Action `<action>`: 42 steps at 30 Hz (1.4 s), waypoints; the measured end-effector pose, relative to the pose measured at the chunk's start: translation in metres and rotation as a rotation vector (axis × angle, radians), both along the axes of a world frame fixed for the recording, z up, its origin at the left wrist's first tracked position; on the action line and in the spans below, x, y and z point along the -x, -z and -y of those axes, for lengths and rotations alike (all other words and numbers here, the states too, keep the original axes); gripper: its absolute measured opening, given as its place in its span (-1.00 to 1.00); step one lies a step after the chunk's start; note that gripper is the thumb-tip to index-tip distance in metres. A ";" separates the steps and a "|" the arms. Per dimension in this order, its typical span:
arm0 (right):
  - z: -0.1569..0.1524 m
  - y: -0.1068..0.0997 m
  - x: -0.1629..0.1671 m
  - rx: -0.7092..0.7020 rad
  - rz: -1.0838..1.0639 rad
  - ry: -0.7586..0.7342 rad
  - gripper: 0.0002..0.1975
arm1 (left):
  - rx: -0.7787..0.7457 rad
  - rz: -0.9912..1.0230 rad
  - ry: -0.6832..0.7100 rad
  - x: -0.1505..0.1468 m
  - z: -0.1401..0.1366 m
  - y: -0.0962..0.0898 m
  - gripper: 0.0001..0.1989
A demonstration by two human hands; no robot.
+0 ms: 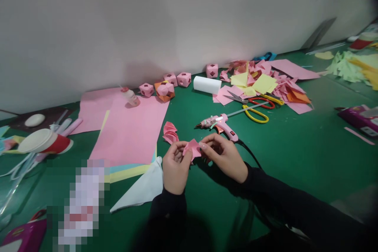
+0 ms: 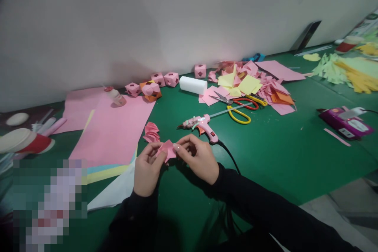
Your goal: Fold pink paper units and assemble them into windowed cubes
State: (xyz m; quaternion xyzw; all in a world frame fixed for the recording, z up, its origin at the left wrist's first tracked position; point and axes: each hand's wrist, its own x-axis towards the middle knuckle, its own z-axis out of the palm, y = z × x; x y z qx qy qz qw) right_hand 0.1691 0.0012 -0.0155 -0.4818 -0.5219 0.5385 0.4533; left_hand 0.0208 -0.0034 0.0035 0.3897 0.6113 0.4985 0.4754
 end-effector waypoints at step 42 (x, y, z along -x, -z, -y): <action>-0.019 -0.007 -0.031 -0.067 0.661 0.196 -0.53 | -0.096 -0.148 -0.218 0.020 -0.011 0.005 -0.77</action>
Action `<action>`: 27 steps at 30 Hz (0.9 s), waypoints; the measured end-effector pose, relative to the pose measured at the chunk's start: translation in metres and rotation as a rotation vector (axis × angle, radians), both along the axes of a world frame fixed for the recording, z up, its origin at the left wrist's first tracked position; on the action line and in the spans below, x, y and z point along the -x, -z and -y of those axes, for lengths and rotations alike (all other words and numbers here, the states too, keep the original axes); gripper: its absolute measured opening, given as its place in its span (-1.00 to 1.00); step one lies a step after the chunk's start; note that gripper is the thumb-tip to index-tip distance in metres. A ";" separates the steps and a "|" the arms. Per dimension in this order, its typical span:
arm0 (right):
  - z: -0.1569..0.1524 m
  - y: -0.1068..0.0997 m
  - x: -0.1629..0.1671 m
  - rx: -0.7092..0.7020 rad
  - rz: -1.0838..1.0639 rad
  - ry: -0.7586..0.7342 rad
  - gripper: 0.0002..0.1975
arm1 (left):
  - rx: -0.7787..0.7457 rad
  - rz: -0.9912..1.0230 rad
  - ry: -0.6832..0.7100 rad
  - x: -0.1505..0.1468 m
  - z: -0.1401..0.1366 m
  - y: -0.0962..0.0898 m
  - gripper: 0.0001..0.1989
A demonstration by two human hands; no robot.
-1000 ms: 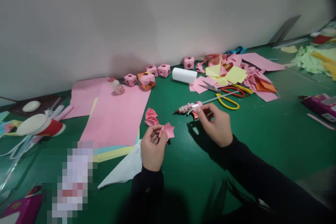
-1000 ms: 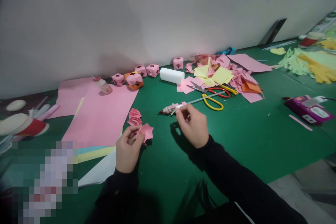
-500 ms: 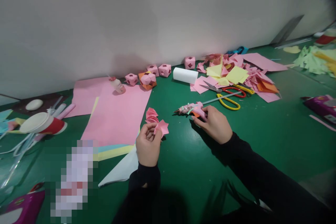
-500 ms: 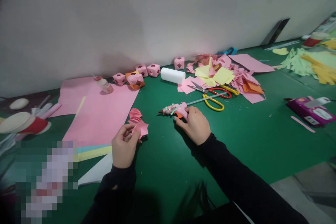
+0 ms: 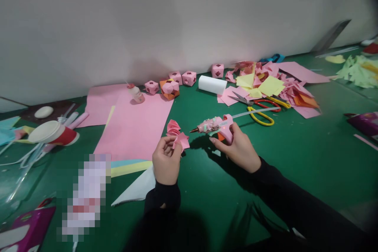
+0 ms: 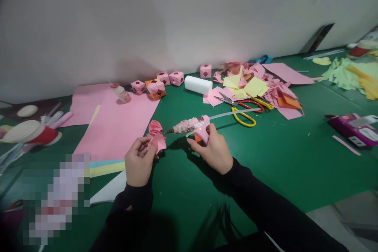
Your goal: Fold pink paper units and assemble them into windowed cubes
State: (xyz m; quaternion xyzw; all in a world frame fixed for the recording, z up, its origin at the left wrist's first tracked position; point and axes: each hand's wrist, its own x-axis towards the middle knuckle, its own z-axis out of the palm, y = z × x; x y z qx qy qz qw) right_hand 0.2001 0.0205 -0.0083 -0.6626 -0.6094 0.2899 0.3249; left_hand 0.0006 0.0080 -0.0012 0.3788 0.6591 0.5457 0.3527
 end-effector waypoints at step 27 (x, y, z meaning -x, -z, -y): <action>0.003 0.012 -0.001 -0.340 0.240 -0.091 -0.86 | -0.026 -0.040 -0.006 0.000 0.000 0.001 -0.78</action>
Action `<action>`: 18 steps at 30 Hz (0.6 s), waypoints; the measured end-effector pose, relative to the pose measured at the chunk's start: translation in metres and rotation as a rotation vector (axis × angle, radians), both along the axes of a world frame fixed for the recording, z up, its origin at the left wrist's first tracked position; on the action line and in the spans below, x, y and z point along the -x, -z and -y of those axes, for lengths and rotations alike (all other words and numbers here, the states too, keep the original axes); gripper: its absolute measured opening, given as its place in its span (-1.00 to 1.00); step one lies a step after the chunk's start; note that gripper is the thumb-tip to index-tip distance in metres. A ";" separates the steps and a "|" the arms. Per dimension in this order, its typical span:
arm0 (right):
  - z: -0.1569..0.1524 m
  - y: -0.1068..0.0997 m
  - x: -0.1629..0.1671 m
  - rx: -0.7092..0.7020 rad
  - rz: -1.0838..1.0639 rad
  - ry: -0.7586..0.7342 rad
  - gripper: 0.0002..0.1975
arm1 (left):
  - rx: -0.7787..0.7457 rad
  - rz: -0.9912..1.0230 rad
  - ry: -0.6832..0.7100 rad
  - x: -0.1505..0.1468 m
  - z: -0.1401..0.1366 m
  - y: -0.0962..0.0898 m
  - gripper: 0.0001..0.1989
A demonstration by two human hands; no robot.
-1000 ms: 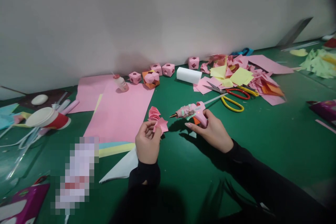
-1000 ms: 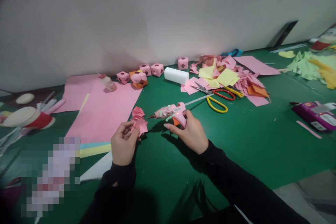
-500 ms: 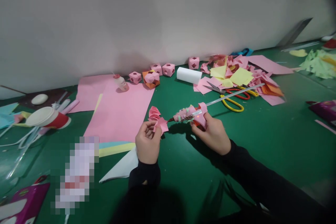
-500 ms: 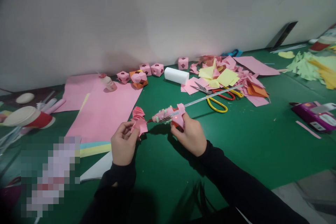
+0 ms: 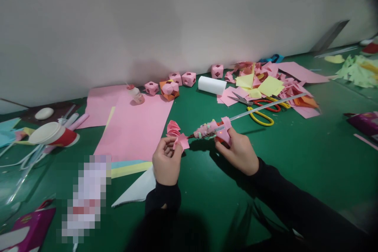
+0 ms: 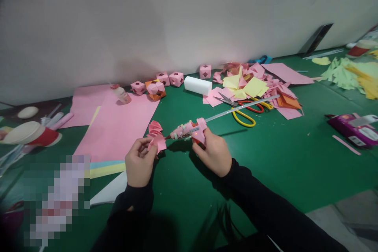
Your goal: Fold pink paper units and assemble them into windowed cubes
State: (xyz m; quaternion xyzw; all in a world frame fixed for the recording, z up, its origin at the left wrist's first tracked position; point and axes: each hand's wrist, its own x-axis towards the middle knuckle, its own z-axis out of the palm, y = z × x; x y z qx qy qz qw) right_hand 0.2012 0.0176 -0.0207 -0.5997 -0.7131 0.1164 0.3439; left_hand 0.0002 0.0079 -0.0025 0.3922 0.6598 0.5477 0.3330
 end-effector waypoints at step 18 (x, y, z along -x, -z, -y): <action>-0.003 -0.006 -0.001 0.041 -0.052 0.044 -0.82 | 0.004 -0.001 -0.003 0.000 0.000 0.001 -0.77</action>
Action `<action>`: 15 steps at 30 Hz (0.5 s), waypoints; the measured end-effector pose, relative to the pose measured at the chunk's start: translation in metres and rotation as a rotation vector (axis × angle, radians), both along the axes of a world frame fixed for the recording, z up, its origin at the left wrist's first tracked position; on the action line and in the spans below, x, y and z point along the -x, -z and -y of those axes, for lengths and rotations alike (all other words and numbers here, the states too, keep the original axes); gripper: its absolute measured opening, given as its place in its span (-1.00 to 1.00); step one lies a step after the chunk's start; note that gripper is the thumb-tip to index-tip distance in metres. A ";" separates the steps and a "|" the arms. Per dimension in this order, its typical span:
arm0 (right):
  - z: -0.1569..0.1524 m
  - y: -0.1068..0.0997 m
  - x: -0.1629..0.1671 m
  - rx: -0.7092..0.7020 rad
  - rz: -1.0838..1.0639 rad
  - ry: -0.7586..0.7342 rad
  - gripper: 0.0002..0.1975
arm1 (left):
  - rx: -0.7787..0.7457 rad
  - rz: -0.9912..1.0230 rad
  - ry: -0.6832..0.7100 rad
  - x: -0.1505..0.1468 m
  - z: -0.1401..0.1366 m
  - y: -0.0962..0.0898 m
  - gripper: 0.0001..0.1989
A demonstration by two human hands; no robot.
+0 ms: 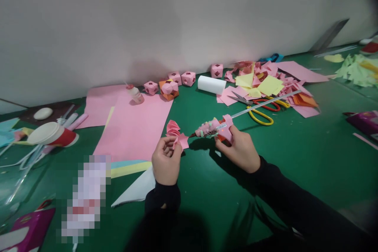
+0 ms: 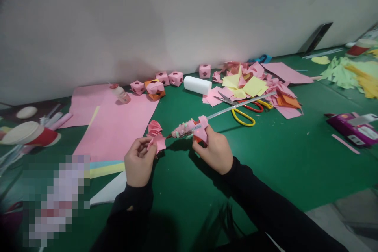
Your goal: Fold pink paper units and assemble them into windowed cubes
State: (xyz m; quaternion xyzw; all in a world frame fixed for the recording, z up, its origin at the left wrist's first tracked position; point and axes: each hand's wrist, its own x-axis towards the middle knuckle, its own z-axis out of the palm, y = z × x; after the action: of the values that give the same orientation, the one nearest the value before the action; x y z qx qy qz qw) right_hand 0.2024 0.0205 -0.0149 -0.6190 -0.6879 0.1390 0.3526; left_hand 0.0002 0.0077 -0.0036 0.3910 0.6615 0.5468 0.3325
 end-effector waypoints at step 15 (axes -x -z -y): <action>0.000 0.000 0.000 0.026 0.000 -0.020 -0.79 | 0.009 0.011 0.016 -0.002 0.002 -0.003 -0.78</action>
State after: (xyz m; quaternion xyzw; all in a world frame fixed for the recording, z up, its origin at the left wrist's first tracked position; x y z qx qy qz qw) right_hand 0.2020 0.0205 -0.0152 -0.6166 -0.6923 0.1516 0.3429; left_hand 0.0022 0.0060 -0.0005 0.3919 0.6589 0.5432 0.3423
